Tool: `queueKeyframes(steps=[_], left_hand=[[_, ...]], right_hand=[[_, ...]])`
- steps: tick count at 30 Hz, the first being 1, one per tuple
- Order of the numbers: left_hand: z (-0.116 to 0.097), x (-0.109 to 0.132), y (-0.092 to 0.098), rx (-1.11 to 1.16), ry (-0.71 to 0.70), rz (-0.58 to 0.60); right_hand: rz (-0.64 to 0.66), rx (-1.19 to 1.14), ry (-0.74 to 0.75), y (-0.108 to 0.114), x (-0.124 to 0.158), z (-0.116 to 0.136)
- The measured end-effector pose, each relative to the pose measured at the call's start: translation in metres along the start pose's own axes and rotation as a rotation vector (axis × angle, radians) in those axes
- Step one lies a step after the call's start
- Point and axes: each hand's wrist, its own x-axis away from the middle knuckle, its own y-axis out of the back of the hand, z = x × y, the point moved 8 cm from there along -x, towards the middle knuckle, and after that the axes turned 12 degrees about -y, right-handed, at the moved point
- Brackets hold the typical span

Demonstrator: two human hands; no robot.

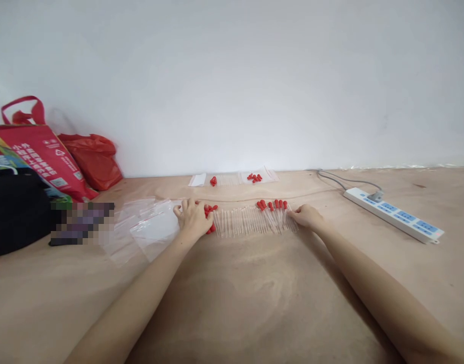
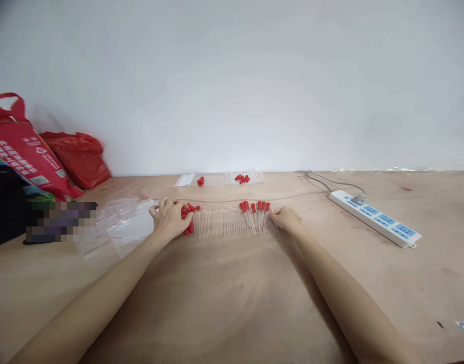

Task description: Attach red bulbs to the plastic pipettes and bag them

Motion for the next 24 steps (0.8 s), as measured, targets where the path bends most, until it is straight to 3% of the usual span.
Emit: queueKeyframes(steps=[7, 12, 15, 20, 21, 24], left_hand=[[-0.001, -0.032, -0.03, 0.067, -0.035, 0.196], [-0.003, -0.048, -0.047, 0.109, -0.028, 0.18], [-0.005, -0.051, -0.04, 0.153, -0.031, 0.104], [-0.02, -0.039, -0.006, 0.33, -0.117, -0.062], [-0.023, -0.033, 0.0, 0.418, -0.134, -0.093], [-0.028, -0.004, 0.006, 0.967, -0.133, -0.2]], right_hand=[[0.027, -0.046, 0.014, -0.004, -0.006, -0.001], [0.005, -0.104, 0.038, 0.002, -0.008, -0.002], [-0.044, -0.145, 0.055, 0.007, -0.005, 0.004], [-0.265, -0.446, 0.158, 0.021, 0.018, 0.02], [-0.288, -0.525, 0.216, 0.022, 0.027, 0.027], [-0.247, -0.686, 0.466, 0.016, 0.059, 0.052]])
